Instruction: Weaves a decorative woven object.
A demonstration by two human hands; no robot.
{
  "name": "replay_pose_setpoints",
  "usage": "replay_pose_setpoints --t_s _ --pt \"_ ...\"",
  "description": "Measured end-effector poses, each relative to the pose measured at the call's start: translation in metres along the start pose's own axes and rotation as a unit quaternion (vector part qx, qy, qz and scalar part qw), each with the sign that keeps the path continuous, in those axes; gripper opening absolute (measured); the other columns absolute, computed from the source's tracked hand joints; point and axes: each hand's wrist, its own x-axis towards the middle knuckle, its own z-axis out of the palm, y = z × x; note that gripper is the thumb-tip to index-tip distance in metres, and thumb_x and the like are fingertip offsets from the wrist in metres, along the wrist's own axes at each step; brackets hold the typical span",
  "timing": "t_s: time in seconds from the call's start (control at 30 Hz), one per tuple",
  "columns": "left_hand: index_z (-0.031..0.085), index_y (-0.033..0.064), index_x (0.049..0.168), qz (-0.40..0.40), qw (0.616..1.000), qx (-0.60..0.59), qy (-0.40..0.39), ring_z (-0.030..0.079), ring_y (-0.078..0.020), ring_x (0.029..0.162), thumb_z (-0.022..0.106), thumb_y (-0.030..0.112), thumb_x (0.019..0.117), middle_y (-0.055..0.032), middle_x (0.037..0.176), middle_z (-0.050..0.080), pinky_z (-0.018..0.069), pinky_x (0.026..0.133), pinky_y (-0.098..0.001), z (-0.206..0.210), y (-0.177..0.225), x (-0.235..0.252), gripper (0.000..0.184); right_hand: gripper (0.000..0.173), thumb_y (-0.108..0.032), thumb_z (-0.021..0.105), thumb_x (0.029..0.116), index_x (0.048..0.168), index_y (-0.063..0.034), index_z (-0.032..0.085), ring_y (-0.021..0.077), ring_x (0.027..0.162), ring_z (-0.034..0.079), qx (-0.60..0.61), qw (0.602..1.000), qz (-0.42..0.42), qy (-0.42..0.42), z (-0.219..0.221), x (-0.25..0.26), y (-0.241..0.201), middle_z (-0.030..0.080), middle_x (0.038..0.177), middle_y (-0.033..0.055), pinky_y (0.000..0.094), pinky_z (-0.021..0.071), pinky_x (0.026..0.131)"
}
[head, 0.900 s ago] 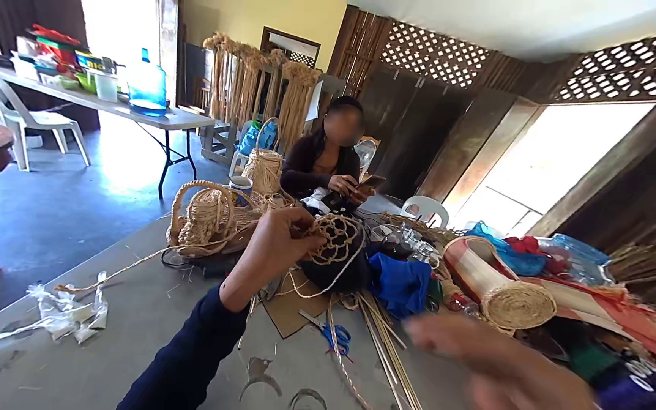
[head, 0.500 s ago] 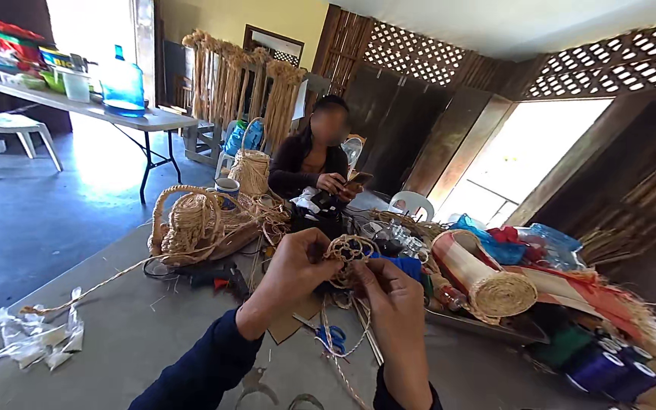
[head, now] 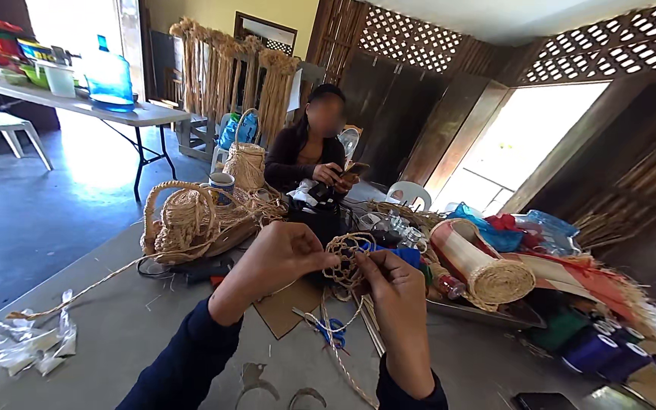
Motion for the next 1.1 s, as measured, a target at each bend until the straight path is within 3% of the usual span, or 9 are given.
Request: replay_pose_setpoints --t_s 0.07,0.2,0.4,0.5,0.6,0.77,0.93,1.0,1.1 --pt "0.070 0.0048 0.096 0.000 1.000 0.025 -0.003 0.065 0.0008 0.071 0.082 0.024 0.0855 0.0044 0.081 0.069 0.0555 0.068 -0.0180 0.008 0.000 0.002 0.025 0.012 -0.007 0.065 0.0946 0.083 -0.0061 0.068 -0.0001 0.052 0.061 0.001 1.000 -0.006 -0.003 0.002 0.000 0.000 0.064 0.065 -0.0056 0.0167 0.0544 0.049" --pt "0.070 0.0027 0.092 -0.002 1.000 0.008 0.028 0.068 -0.0012 0.070 0.075 0.008 0.0909 0.0017 0.080 0.071 0.0592 0.068 -0.0180 0.016 -0.001 0.004 0.007 0.012 -0.006 0.065 0.0947 0.083 -0.0059 0.068 0.0009 0.053 0.062 -0.005 1.000 -0.008 -0.003 0.001 0.000 0.002 0.065 0.066 -0.0048 0.0177 0.0556 0.050" --pt "0.068 0.0025 0.088 -0.033 0.997 -0.058 0.035 0.070 -0.0042 0.066 0.074 0.001 0.0899 0.0015 0.075 0.071 0.0612 0.065 -0.0199 0.014 0.003 0.004 0.007 0.012 -0.004 0.064 0.0967 0.086 -0.0037 0.067 0.0035 0.053 0.064 0.007 0.999 0.032 -0.007 0.000 0.001 -0.001 0.066 0.068 -0.0020 0.0199 0.0584 0.051" --pt "0.068 0.0028 0.088 -0.037 0.996 -0.065 0.038 0.070 -0.0040 0.065 0.075 0.001 0.0896 0.0018 0.074 0.071 0.0609 0.065 -0.0197 0.017 0.002 0.005 0.007 0.008 -0.006 0.062 0.0986 0.094 -0.0022 0.068 0.0060 0.062 0.068 0.032 0.998 0.042 -0.034 -0.001 0.002 0.000 0.070 0.076 0.0003 0.0213 0.0596 0.055" --pt "0.068 0.0022 0.089 -0.038 0.996 -0.070 0.044 0.070 -0.0046 0.066 0.075 0.000 0.0895 0.0008 0.076 0.071 0.0611 0.065 -0.0202 0.020 0.002 0.005 0.007 0.009 -0.006 0.069 0.0924 0.101 -0.0017 0.069 0.0068 0.068 0.070 0.075 0.995 0.040 -0.055 -0.002 0.002 -0.001 0.071 0.081 0.0006 0.0224 0.0613 0.061" --pt "0.067 0.0034 0.090 -0.042 0.996 -0.067 0.031 0.070 -0.0048 0.066 0.074 0.001 0.0893 0.0017 0.077 0.071 0.0615 0.065 -0.0207 0.024 0.006 0.002 0.007 0.006 -0.001 0.072 0.0866 0.084 -0.0050 0.070 0.0017 0.062 0.067 0.057 0.998 0.007 -0.011 0.004 0.002 0.003 0.069 0.070 -0.0032 0.0184 0.0589 0.059" --pt "0.068 0.0051 0.085 -0.041 0.999 -0.006 0.027 0.069 -0.0018 0.067 0.077 0.004 0.0864 0.0028 0.075 0.070 0.0591 0.066 -0.0187 0.022 0.003 0.002 0.010 0.007 0.000 0.072 0.0878 0.083 -0.0051 0.071 0.0025 0.063 0.068 0.059 0.998 0.006 0.004 0.002 0.003 0.002 0.070 0.071 -0.0025 0.0193 0.0599 0.060" --pt "0.070 0.0062 0.092 -0.030 0.998 0.059 0.016 0.066 -0.0013 0.072 0.078 0.011 0.0850 0.0024 0.083 0.070 0.0554 0.068 -0.0197 0.021 -0.001 0.002 0.012 0.007 -0.001 0.073 0.0871 0.082 -0.0058 0.071 0.0003 0.061 0.066 0.036 0.999 0.004 -0.005 0.002 0.003 0.002 0.069 0.070 -0.0038 0.0173 0.0579 0.058" --pt "0.068 0.0046 0.115 -0.013 0.998 0.053 -0.016 0.070 -0.0050 0.085 0.075 0.010 0.0854 -0.0017 0.101 0.071 0.0593 0.075 -0.0223 0.017 -0.001 0.004 0.031 0.006 -0.004 0.073 0.0866 0.083 -0.0065 0.070 -0.0022 0.060 0.063 0.009 0.999 0.003 -0.035 0.001 0.003 0.004 0.068 0.069 -0.0048 0.0150 0.0541 0.057"
